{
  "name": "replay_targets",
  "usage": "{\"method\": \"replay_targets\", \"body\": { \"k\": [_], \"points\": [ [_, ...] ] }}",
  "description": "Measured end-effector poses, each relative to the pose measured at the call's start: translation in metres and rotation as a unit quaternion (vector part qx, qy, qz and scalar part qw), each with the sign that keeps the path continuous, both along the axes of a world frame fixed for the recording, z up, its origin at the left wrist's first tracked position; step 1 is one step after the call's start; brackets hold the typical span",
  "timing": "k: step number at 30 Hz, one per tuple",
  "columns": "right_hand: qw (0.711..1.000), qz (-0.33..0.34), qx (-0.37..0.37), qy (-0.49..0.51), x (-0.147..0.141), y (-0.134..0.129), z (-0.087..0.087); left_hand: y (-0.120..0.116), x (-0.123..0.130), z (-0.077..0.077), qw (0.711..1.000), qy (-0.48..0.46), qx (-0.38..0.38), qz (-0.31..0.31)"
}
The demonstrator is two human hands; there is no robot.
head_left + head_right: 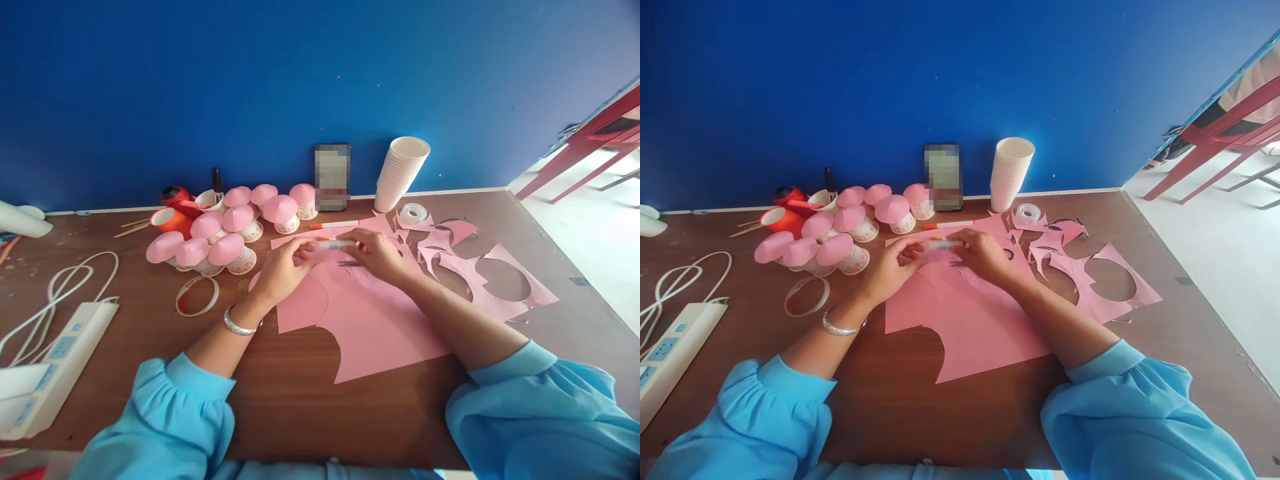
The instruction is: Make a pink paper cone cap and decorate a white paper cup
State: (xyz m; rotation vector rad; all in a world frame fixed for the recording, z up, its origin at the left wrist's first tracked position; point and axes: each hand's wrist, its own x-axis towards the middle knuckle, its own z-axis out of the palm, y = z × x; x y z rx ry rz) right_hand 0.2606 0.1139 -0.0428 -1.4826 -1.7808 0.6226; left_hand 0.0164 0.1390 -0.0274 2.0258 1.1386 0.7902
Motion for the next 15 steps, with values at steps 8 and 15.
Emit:
{"method": "replay_targets", "body": {
  "k": [8,15],
  "points": [
    [0.983,-0.093,0.067,-0.14,0.032,0.023,-0.022,-0.023,0.012,-0.009,0.935,0.245,0.241,-0.085],
    [0.924,0.0,0.163,-0.345,0.012,0.01,-0.016,-0.03,0.017,-0.013,0.891,0.328,0.292,-0.115]
  ]
}}
